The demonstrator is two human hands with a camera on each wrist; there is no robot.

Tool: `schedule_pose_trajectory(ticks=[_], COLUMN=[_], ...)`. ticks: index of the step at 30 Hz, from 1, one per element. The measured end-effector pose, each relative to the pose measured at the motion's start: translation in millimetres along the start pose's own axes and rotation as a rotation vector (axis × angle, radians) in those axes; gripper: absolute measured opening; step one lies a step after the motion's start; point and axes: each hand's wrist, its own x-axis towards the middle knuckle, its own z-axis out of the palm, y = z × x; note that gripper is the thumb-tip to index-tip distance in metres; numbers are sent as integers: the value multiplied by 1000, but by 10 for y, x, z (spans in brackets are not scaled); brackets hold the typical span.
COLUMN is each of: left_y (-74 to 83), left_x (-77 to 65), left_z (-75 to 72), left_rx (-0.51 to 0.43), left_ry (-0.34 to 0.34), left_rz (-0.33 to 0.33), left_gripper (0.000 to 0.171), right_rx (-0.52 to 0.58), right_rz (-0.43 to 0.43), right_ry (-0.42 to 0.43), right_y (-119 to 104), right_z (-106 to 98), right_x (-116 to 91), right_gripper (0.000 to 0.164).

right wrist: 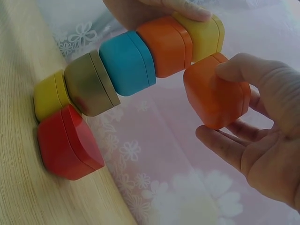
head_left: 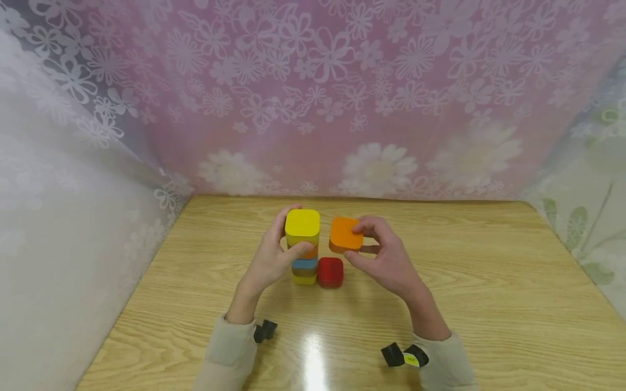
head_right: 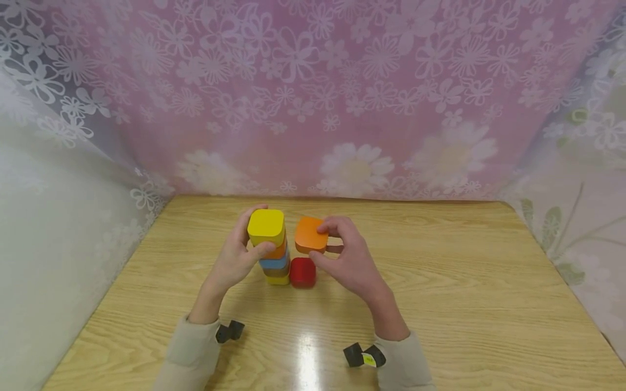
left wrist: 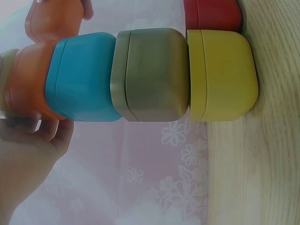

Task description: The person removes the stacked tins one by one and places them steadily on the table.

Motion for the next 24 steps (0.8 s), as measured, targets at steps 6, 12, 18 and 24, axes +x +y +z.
schedule_pose_trajectory(ticks=[6, 12, 18, 24], left_y=[-21, -9, -14, -20], left_x=[-2, -3, -4, -5], left_z=[-3, -2, -4, -5], left_rx=[-9, -12, -22, -17], left_ry=[-4, -1, -3, -4], left_rz=[-5, -4, -9, -3], left_gripper=[83, 85, 85, 86], right_rx=[6, -3, -26, -48], right_rz=[17, 30, 87, 130], right_ry=[-10, -40, -78, -107], right_y=[23, 54, 71, 93], right_z=[-10, -26, -45, -53], right_x=[-3, -9, -6, 2], right_gripper=[39, 40, 44, 62])
